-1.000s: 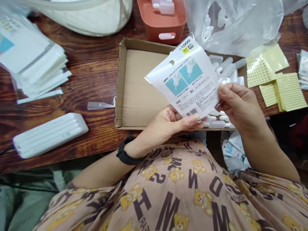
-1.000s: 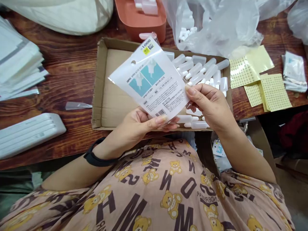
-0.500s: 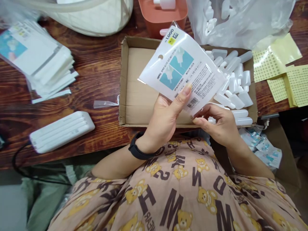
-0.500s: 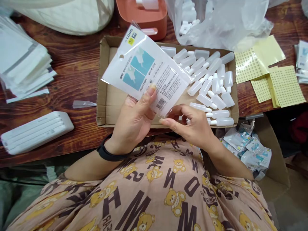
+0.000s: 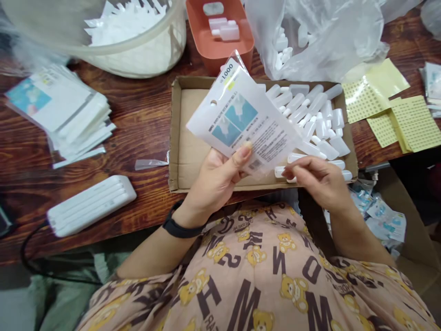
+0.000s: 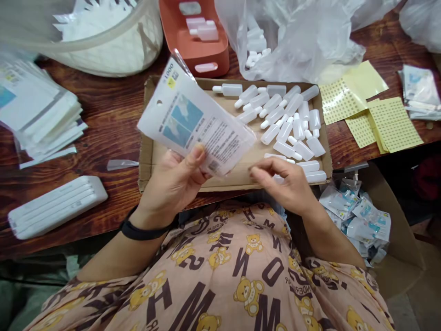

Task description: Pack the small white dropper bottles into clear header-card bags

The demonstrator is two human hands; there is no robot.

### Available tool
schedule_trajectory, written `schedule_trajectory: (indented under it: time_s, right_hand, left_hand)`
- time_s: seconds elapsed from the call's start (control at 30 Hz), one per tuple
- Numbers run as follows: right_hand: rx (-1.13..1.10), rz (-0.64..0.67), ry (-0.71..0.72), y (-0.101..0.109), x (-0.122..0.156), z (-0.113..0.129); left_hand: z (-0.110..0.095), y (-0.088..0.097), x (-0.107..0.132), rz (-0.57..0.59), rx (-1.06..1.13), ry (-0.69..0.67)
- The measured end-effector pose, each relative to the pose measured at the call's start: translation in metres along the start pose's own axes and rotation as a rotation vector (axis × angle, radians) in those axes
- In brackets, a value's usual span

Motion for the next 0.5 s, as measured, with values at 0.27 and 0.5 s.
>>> schedule_trajectory:
  time_s: [0.27, 0.5]
  right_hand:
    - [-0.046, -0.106, 0.115, 0.016, 0.001, 0.014]
    - [0.286, -0.417, 0.180, 0.091, 0.080, 0.027]
  left_hand:
    - [0.029, 0.004, 0.019, 0.115, -0.168, 0.213]
    - [0.043, 0.016, 0.018, 0.145, -0.262, 0.401]
Point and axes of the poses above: each hand's wrist, its own x-axis away from the middle knuckle, its own y-axis out of the back of the hand, z = x × y, the point moved 10 cm from there along -x, towards the middle knuckle, and after that the axes turned 2 degrees about -y, right-handed, at the moved point
